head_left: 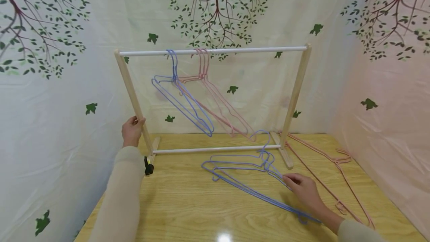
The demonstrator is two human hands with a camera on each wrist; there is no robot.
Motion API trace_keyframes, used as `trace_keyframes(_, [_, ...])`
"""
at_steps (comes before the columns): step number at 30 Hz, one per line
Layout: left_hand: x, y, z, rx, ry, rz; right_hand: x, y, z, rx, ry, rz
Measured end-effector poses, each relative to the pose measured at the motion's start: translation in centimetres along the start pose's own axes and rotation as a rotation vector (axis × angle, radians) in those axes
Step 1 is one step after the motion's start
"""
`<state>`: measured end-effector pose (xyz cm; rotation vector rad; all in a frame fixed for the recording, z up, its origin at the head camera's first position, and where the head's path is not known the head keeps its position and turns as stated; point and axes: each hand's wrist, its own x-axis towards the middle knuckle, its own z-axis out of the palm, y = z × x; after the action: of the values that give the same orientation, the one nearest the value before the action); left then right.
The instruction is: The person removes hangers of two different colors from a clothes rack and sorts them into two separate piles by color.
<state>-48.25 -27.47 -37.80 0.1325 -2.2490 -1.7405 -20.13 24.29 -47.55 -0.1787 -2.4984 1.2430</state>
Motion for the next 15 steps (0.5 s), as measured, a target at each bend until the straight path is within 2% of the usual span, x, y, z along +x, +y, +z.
trace_keyframes(6, [1.0, -0.3, 0.4, -0.007, -0.010, -0.015, 0.6, 0.4, 0.8, -0.081, 0.050, -0.046])
trace_keyframes(15, [2.0, -0.5, 0.8, -0.017, -0.024, -0.013, 1.6, 0.8, 1.7, -0.194, 0.078, -0.028])
